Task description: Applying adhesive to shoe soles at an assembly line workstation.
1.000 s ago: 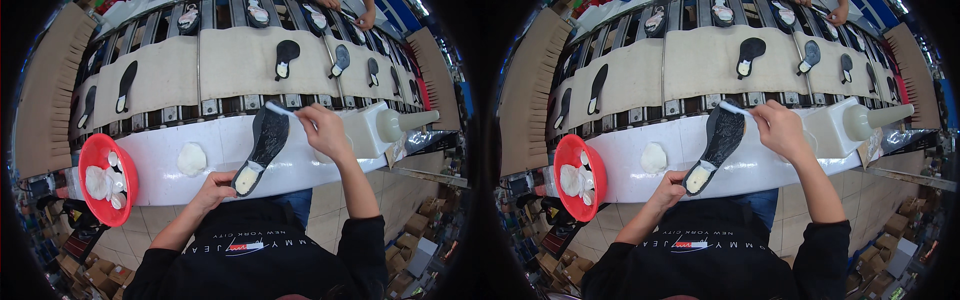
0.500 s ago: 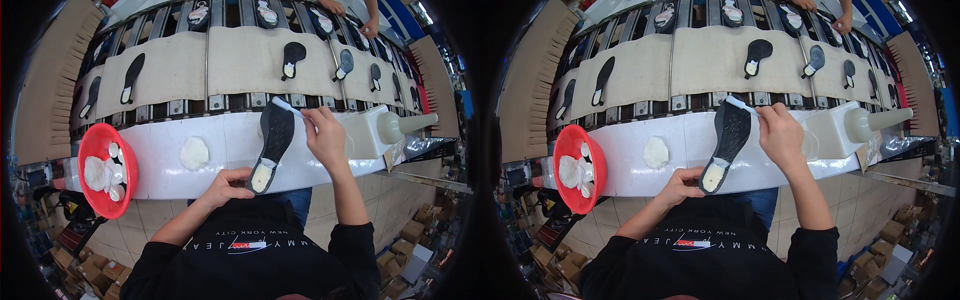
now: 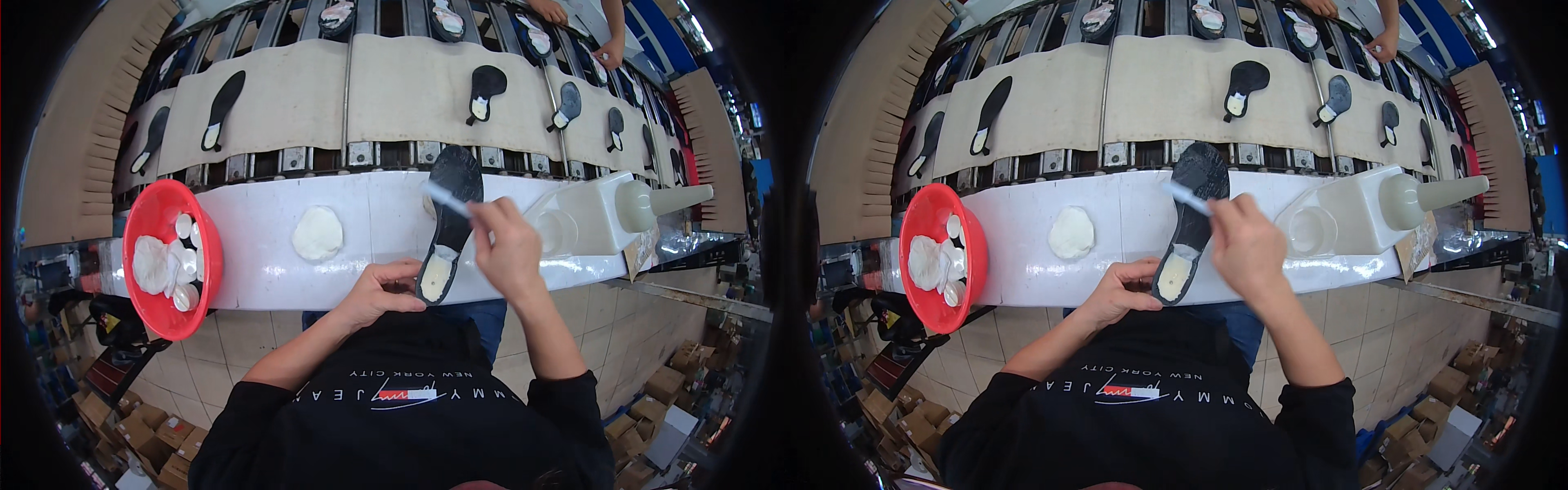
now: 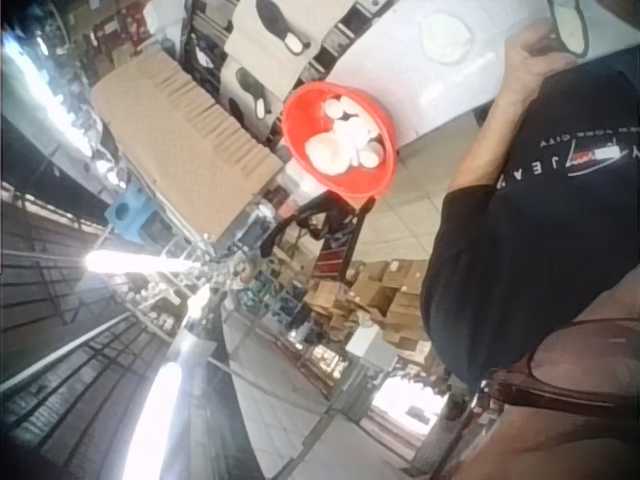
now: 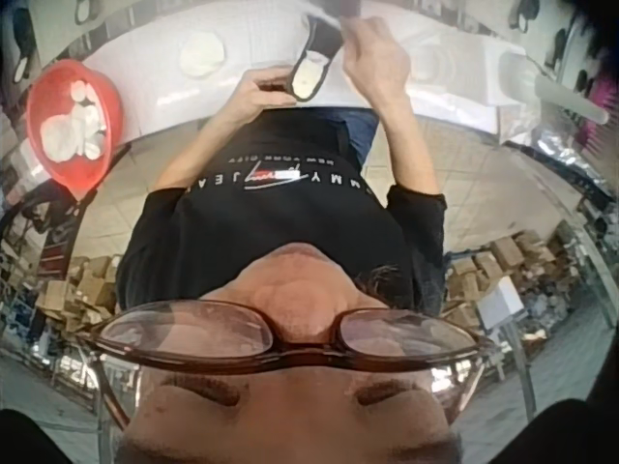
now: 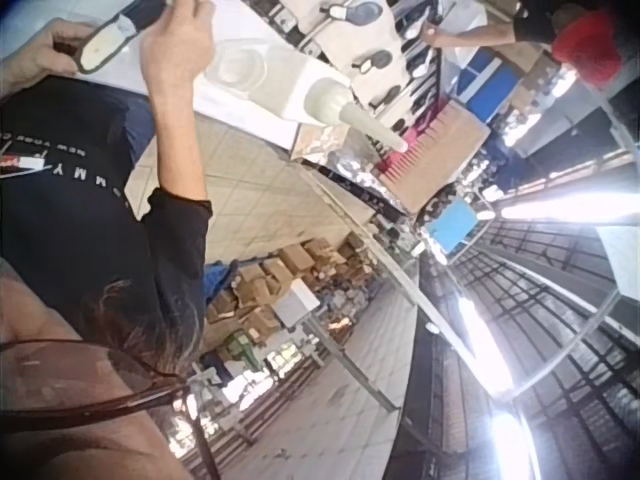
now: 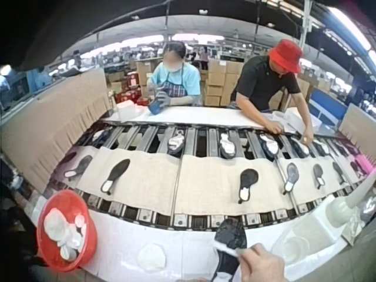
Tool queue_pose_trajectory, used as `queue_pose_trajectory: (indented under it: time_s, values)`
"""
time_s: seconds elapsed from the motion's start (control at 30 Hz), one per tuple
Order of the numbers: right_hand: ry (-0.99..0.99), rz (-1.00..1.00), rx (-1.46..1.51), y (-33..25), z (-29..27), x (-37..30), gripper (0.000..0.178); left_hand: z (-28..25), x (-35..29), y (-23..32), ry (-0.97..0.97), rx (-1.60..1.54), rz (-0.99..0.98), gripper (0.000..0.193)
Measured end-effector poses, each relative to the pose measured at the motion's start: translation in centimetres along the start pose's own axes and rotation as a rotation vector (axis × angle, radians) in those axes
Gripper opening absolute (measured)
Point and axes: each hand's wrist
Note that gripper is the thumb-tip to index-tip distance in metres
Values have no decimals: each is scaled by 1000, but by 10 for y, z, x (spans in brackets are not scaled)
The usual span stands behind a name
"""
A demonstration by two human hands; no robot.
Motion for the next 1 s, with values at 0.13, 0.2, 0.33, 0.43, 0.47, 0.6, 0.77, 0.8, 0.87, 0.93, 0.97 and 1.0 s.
queue_pose_trajectory:
  time_s: [0.13,0.2,0.33,0.43,0.47,0.6,0.77,0.8,0.87,0.93,0.97,1.0]
  values:
    - [-21,-39,153,-14,-8,-6,12,-2,-1,-4,-7,6,48,50]
    - [82,116,28,2,-15,1,12,1,-2,-3,-18,12,53,50]
    - [-5,25,26,-10,-9,-23,12,3,1,-3,-30,8,56,50]
    - [5,35,182,-21,-19,-30,13,3,0,-7,-35,17,92,50]
    - [4,36,183,-16,-21,-30,13,3,0,-6,-34,16,91,50]
    - [-3,193,82,-12,-25,-37,14,4,3,-4,-46,35,103,50]
    - [16,126,207,-29,-30,-54,16,6,2,-5,-27,40,140,51]
    - [15,128,208,-25,-30,-56,16,8,1,-2,-20,50,145,52]
    - [31,208,166,-16,-27,-57,17,8,3,1,-18,65,152,53]
    - [-2,165,194,-30,-29,-65,17,7,4,1,-8,76,149,55]
    - [-37,121,220,-38,-31,-69,17,5,4,-1,-6,79,148,55]
    - [-38,128,272,-42,-34,-70,16,2,5,-3,7,90,197,55]
Point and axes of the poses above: each hand's wrist, its own x-axis towards the middle knuckle, its own z-axis out of the palm, y = z × x, and after that the axes turned 2 degrees about y, right-handed
